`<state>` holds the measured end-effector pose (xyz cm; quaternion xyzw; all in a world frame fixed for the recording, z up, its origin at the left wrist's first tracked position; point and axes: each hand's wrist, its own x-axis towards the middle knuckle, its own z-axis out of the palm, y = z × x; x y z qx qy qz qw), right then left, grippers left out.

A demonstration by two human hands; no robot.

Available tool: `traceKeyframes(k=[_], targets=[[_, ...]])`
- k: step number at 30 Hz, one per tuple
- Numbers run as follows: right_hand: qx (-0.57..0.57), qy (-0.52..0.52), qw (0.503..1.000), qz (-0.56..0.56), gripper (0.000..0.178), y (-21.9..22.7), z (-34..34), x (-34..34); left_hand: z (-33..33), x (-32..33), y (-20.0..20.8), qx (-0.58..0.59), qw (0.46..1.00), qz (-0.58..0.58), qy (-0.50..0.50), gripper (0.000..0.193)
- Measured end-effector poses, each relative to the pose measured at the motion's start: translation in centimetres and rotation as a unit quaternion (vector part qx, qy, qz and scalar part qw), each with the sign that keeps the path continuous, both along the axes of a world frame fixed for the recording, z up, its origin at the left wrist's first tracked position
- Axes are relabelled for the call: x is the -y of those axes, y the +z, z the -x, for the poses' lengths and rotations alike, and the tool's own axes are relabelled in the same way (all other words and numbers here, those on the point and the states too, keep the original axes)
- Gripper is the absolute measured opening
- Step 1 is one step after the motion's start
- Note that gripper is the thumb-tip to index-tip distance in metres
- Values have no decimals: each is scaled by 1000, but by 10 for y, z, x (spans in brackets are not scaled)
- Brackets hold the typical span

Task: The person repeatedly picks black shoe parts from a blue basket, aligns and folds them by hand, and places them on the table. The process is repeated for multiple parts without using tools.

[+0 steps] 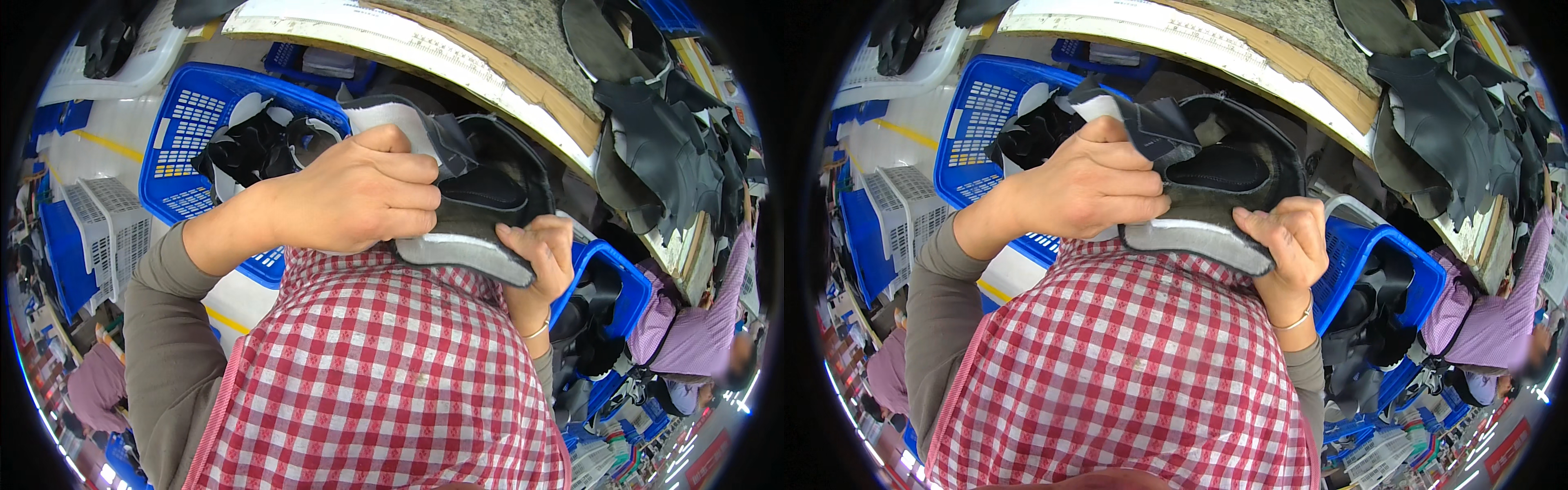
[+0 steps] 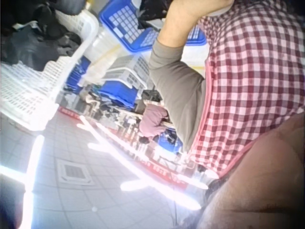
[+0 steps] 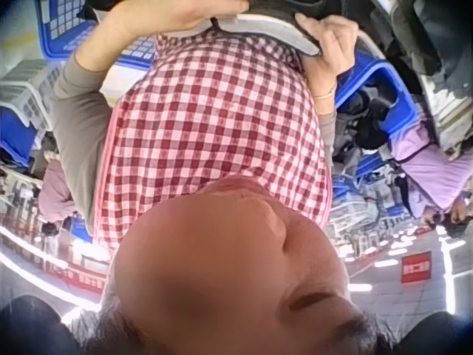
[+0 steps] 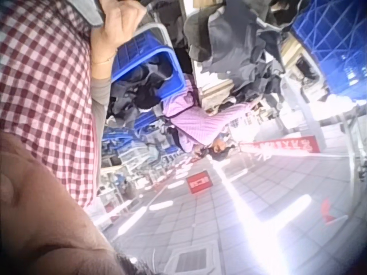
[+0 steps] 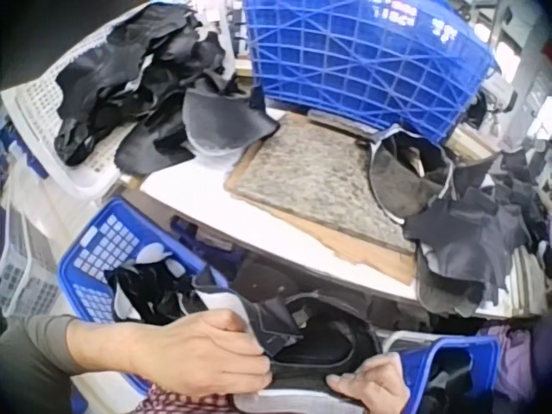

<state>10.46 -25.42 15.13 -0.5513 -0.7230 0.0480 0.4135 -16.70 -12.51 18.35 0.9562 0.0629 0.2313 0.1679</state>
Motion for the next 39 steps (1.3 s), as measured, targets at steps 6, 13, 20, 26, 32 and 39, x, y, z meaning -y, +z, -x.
traceKeyframes(k=[6,13,20,26,32,39], targets=[[-194,-34,966,169,31,-6,4,-20,-23,-5,-13,-91,994,66,-3,23],[256,92,928,256,22,54,-26,-55,-83,-18,-52,10,1000,27,14,8],[164,87,971,153,22,17,-2,-34,-48,-31,21,-50,946,318,-41,31],[222,136,952,162,14,55,0,-59,-45,-121,35,-320,711,621,-81,46],[235,148,943,181,9,54,4,-65,-42,-113,65,-449,771,452,4,44],[238,185,945,127,4,33,-1,-66,-63,-76,35,-243,966,20,-86,15]])
